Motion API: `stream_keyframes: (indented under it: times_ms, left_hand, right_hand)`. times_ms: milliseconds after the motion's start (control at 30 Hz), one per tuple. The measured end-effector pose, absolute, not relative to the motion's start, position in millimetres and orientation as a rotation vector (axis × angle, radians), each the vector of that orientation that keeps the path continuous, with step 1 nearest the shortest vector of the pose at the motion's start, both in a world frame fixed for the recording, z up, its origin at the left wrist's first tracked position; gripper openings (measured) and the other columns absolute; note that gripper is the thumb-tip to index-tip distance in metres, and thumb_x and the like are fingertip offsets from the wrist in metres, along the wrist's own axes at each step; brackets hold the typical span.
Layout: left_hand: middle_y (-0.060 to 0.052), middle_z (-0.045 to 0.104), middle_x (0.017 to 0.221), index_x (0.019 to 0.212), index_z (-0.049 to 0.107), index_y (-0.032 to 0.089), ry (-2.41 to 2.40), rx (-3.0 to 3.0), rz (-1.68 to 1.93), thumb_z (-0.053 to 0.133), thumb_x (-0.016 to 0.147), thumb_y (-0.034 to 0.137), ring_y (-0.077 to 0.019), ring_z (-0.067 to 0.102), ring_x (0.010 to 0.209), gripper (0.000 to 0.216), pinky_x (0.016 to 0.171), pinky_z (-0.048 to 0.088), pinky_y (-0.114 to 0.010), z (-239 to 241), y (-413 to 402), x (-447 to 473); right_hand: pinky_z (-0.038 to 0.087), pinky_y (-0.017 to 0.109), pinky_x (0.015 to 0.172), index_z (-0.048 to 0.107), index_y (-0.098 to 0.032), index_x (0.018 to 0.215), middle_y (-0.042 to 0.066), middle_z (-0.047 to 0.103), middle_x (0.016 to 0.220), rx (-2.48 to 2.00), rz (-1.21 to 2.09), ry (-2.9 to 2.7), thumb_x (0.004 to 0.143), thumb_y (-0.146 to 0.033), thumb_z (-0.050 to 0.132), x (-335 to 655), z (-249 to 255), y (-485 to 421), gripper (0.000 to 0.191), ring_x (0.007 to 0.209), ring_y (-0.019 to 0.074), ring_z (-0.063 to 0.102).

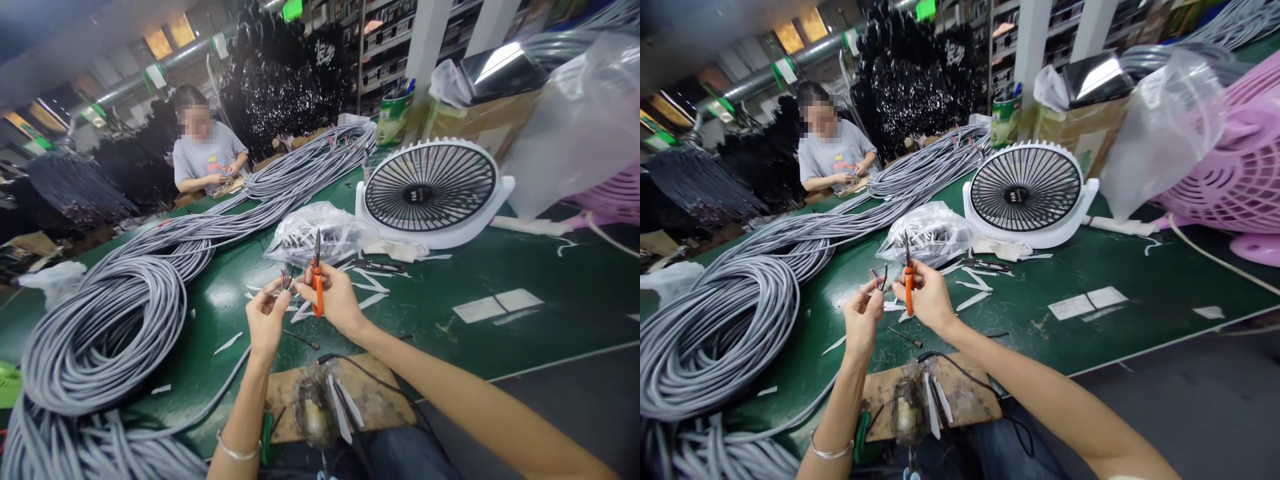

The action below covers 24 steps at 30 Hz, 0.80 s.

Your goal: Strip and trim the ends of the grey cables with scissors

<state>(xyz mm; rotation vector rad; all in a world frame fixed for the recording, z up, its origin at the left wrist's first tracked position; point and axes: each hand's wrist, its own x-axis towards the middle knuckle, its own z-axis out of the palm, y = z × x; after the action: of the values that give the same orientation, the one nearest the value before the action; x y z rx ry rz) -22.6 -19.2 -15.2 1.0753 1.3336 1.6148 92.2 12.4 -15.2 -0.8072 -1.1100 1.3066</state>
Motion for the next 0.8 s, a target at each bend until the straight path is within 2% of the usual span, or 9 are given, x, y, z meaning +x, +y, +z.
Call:
stream_keyframes:
  times_ms: [133, 300, 367, 500, 667, 800]
  left_hand:
    - [0.007, 0.039, 0.042, 0.065, 0.067, 0.011, 1.291, 0.992, 1.698, 0.073, 0.059, 0.044, -0.0019, 0.031, 0.036, 0.034, 0.035, 0.021, -0.017, -17, -19, -21]
    - [0.004, 0.052, 0.050, 0.067, 0.058, 0.013, 1.193, 0.893, 1.684, 0.076, 0.055, 0.043, -0.0005, 0.032, 0.031, 0.037, 0.031, 0.015, -0.015, -14, -18, -24]
    - [0.004, 0.054, 0.055, 0.071, 0.054, 0.015, 1.079, 0.921, 1.626, 0.077, 0.055, 0.040, 0.0003, 0.033, 0.033, 0.037, 0.033, 0.020, -0.014, -11, -18, -27]
    - [0.005, 0.054, 0.062, 0.076, 0.053, 0.019, 1.007, 1.080, 1.675, 0.077, 0.060, 0.029, -0.0027, 0.042, 0.044, 0.031, 0.044, 0.033, -0.015, -10, -19, -37]
    - [0.003, 0.052, 0.062, 0.069, 0.057, 0.018, 1.201, 1.538, 1.830, 0.065, 0.073, 0.021, -0.0076, 0.048, 0.057, 0.009, 0.054, 0.039, -0.018, -15, -23, -47]
    - [0.001, 0.055, 0.065, 0.066, 0.060, 0.018, 1.263, 1.911, 1.832, 0.056, 0.075, 0.010, -0.0094, 0.051, 0.062, 0.013, 0.057, 0.040, -0.019, -13, -26, -47]
  right_hand:
    - [0.038, 0.020, 0.048, 0.043, -0.019, 0.057, -0.006, 0.043, 0.054, -0.802, 1.357, -1.087, 0.053, -0.039, 0.073, 89, -18, 13, 0.036, 0.050, 0.0068, 0.041]
    - [0.037, 0.020, 0.046, 0.043, -0.019, 0.057, -0.007, 0.043, 0.052, -0.830, 1.420, -1.100, 0.053, -0.041, 0.071, 88, -24, 17, 0.036, 0.046, 0.0061, 0.039]
    - [0.038, 0.021, 0.046, 0.043, -0.019, 0.060, -0.005, 0.046, 0.053, -0.859, 1.400, -1.178, 0.058, -0.044, 0.067, 91, -24, 17, 0.034, 0.046, 0.0072, 0.042]
    - [0.037, 0.021, 0.048, 0.040, -0.020, 0.062, -0.005, 0.047, 0.054, -0.929, 1.035, -1.535, 0.065, -0.039, 0.064, 98, -18, 10, 0.031, 0.048, 0.0083, 0.042]
    - [0.036, 0.022, 0.053, 0.044, -0.020, 0.065, -0.002, 0.047, 0.062, -0.894, 0.675, -1.852, 0.072, -0.040, 0.059, 99, -15, 4, 0.026, 0.053, 0.0102, 0.043]
    - [0.035, 0.021, 0.055, 0.046, -0.019, 0.065, -0.001, 0.046, 0.062, -0.906, 0.556, -1.958, 0.079, -0.040, 0.054, 98, -22, 7, 0.026, 0.055, 0.0108, 0.043]
